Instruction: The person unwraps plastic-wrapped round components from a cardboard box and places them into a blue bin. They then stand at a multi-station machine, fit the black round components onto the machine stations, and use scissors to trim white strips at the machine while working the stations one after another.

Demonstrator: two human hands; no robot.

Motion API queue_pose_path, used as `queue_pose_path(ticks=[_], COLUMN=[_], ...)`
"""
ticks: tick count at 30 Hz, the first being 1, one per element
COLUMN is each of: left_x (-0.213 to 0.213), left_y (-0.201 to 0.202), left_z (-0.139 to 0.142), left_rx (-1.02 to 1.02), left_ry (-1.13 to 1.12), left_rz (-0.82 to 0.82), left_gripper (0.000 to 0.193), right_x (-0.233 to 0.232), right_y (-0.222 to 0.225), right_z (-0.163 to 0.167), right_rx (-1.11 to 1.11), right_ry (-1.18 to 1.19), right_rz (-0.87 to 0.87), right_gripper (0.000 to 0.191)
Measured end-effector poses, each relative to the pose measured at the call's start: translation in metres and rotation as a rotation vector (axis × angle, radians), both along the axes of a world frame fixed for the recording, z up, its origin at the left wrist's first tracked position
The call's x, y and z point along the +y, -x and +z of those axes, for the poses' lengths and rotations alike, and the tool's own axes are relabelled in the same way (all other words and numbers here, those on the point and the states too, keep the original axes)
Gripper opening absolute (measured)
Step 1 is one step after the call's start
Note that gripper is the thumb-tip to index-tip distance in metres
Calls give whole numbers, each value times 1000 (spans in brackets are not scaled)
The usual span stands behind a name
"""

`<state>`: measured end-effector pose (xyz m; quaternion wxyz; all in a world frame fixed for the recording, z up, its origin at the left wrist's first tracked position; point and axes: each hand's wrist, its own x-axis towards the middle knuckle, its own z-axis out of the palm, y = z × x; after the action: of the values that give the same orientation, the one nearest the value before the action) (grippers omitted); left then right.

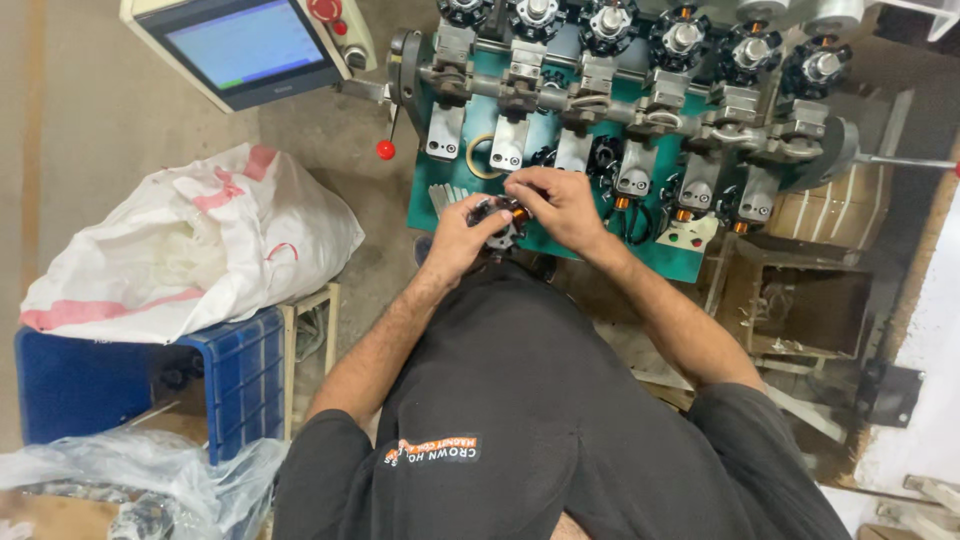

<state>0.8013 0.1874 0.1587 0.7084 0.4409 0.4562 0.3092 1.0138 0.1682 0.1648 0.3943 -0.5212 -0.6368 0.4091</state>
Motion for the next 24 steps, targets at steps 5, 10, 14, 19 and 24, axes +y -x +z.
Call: queue_pose_path(ticks=[5,10,14,19,24], left_x=[6,-3,0,20,17], left_y=[11,-2,-9,-8,-22], left_z=[12,24,24,24,21], left_rx=[-198,-121,-54,-465,-362], left_ry=[215,223,-114,535,470], left_rz=[274,111,380,246,337], left_gripper=[27,26,36,44,52], right_x=[-4,16,12,20,28], right_y=[-7,5,0,13,27], right_z=[19,18,40,60,63], right_rx=[-305,-112,-392,-517,-509], right_ry=[-114,-63,-306,-487,-525], right_rz=[210,119,149,2,-1], right_gripper=[19,16,18,10,7])
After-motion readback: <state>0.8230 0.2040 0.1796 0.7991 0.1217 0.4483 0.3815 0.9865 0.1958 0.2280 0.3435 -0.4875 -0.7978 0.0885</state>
